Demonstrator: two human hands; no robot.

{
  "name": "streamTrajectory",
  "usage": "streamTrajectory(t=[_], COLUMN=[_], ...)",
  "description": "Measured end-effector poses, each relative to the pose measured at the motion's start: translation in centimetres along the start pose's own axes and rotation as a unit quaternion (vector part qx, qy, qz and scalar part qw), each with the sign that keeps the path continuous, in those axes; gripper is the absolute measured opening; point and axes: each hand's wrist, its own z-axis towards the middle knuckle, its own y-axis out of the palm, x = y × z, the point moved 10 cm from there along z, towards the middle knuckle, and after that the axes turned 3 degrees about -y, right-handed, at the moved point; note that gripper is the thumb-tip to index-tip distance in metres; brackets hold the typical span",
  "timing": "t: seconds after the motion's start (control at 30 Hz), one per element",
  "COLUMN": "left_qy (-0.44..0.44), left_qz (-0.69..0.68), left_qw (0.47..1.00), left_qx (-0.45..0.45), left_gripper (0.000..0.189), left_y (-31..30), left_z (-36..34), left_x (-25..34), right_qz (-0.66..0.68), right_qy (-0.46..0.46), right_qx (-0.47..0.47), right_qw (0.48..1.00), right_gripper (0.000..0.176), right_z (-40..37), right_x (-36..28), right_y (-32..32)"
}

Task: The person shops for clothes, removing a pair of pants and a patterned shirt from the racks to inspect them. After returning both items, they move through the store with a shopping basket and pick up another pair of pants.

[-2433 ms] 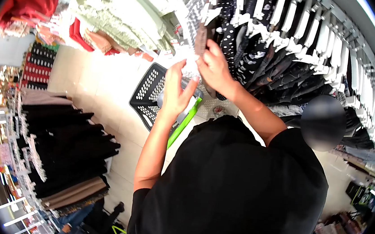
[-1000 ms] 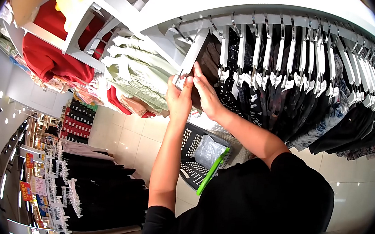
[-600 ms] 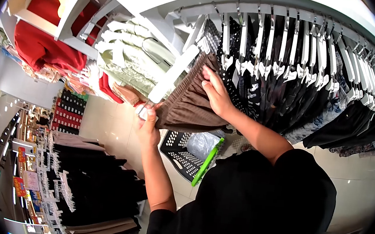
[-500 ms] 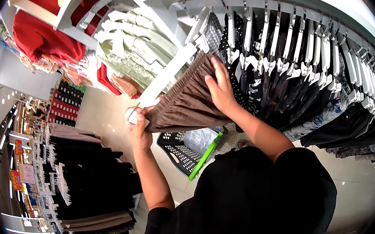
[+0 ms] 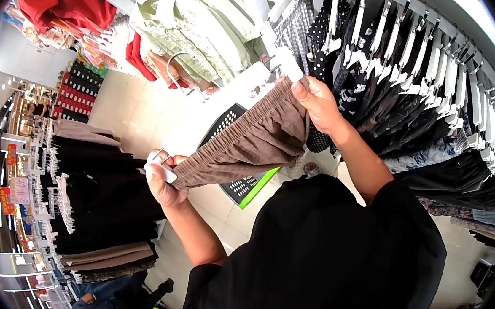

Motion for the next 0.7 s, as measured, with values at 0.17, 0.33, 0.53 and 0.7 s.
streamTrajectory(t=[0.17,0.33,0.53,0.7], left_qy=[-0.005,-0.031,-0.048,-0.09], left_qz=[0.01,0.15,0.271,0.328], left_qw=[0.999,0.988,0.961,0.938], left_qx=[0.049,0.021,-0.036,-0.057], left_gripper=[0.037,0.044,0.054,0.058], left_y=[-2.4,-0.4,0.5,0.9], left_z=[-2.4,-3.1,-4.0,-4.1], left_x=[-1.9,-2.0,-1.8,-3.7], right_qz=[0.044,0.009,-0.069,-0.091], right_qy=[-0.042,-0.006,-0.032,0.0], right_qx=[0.01,-0.034,0.0,0.028], right_qw=[0.998,0.999,0.997,0.995], right_gripper=[0.047,0.041,0.04,0.035], right_z=[-1.8,-3.0,-4.6,-6.6], right_x=[-2.0,-2.1,-2.7,-1.6], right_y=[0.4,-0.9,-3.9,-5.9])
